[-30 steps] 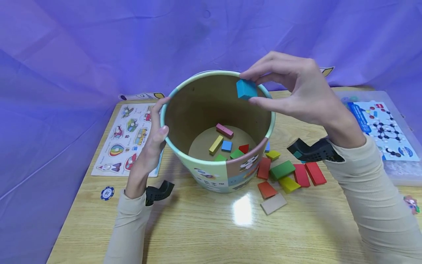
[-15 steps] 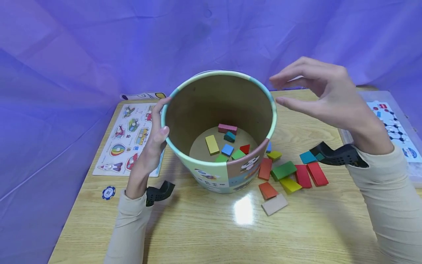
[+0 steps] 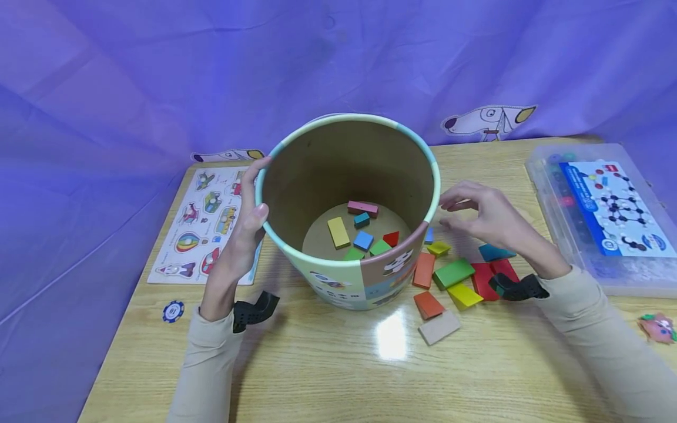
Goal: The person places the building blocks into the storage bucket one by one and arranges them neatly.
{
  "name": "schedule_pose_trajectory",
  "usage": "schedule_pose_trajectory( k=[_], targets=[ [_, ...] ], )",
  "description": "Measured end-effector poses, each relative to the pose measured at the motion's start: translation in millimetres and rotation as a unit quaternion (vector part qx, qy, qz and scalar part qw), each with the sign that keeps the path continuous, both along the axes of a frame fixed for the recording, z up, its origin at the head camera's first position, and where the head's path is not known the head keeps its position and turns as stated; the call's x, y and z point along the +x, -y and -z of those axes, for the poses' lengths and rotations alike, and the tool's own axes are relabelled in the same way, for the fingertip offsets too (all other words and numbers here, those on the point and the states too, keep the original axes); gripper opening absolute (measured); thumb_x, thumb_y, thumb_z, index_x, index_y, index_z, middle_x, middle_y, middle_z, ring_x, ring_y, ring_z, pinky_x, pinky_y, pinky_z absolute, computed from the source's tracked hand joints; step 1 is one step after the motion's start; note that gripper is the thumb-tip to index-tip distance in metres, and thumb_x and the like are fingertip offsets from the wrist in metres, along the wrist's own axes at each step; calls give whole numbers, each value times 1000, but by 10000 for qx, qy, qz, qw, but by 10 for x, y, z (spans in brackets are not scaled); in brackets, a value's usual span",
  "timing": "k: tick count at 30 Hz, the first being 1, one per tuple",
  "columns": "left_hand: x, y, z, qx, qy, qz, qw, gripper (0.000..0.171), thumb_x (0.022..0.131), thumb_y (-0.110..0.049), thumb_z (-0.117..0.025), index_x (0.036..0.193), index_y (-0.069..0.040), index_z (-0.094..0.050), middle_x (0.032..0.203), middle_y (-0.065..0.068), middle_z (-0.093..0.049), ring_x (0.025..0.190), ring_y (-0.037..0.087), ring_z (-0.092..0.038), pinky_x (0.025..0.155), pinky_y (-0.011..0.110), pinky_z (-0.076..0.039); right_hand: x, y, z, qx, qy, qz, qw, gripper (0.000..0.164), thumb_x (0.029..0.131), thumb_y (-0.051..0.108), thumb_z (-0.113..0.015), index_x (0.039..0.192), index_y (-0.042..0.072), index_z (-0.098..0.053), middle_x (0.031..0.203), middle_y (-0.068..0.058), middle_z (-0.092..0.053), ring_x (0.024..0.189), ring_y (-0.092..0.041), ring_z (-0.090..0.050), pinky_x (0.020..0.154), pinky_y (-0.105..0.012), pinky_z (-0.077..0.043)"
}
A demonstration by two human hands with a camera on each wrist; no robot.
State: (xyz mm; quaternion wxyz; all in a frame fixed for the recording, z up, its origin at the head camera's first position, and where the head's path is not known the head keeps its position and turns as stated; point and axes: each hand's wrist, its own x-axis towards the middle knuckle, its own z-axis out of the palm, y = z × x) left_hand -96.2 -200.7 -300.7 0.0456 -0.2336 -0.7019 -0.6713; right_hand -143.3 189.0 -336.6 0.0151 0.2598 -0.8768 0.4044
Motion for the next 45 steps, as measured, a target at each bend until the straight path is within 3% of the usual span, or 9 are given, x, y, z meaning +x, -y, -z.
schedule_pose_trajectory(
  k=[5, 8, 11, 16, 22, 29, 40, 45],
  targets=[
    [-3, 1, 2, 7, 6, -21, 10000, 81, 87, -59, -55, 151, -25, -20, 152, 8, -26, 136, 33, -29, 99, 53, -33, 17, 110, 209, 439, 549, 64, 9975, 29, 80, -1, -75, 108, 4, -70, 103, -12, -65, 97, -32, -67, 87, -50, -54],
    [-2, -1, 1, 14, 5, -13, 10000, 80, 87, -59, -54, 151, -25, -19, 153, 8, -26, 136, 33, -29, 100, 54, -33, 11, 140, 320, 639, 681, 41, 9956, 28, 78, -1, -77, 105, 5, -71, 102, -13, -66, 96, -32, -67, 85, -48, -55],
    [0, -4, 2, 7, 19, -14, 10000, 80, 87, -59, -54, 151, -25, -20, 153, 7, -26, 136, 34, -29, 100, 54, -33, 5, 144, 423, 742, 471, -90, 9961, 28, 74, -3, -78, 101, 3, -71, 99, -14, -68, 89, -29, -68, 80, -44, -56],
    [-4, -7, 5, -1, 6, -19, 10000, 79, 87, -58, -54, 151, -25, -20, 152, 8, -26, 136, 33, -29, 99, 53, -33, 8, 158, 478, 876, 427, -97, 9952, 29, 75, -3, -78, 101, 3, -70, 98, -13, -69, 86, -27, -68, 78, -43, -56],
    [-9, -10, 12, -9, -34, -26, 10000, 81, 87, -60, -54, 151, -25, -19, 152, 7, -26, 136, 32, -28, 100, 52, -32, 25, 148, 450, 968, 575, -29, 9936, 27, 77, -3, -76, 103, 1, -70, 101, -15, -68, 89, -28, -68, 80, -45, -56],
    [-10, -2, 18, -2, -37, -31, 10000, 80, 87, -59, -54, 151, -25, -19, 153, 7, -26, 137, 33, -27, 100, 53, -31, 71, 13, 381, 1143, 1044, 218, 9877, 35, 80, -2, -72, 115, -3, -67, 108, -20, -67, 97, -35, -67, 87, -52, -53],
    [-16, -10, 17, 3, -107, -14, 9999, 81, 87, -59, -54, 151, -24, -19, 153, 7, -25, 137, 33, -26, 101, 53, -30, 72, 41, 408, 1016, 925, 140, 9904, 34, 79, -4, -74, 112, -4, -68, 109, -20, -65, 97, -36, -66, 86, -51, -54],
    [-16, -4, 18, -57, -132, -23, 9999, 80, 87, -59, -53, 151, -24, -19, 153, 6, -25, 137, 31, -27, 102, 53, -30, 64, -10, 307, 1014, 850, 391, 9904, 33, 79, -1, -74, 111, -3, -69, 107, -20, -65, 98, -38, -67, 86, -52, -54]
  ],
)
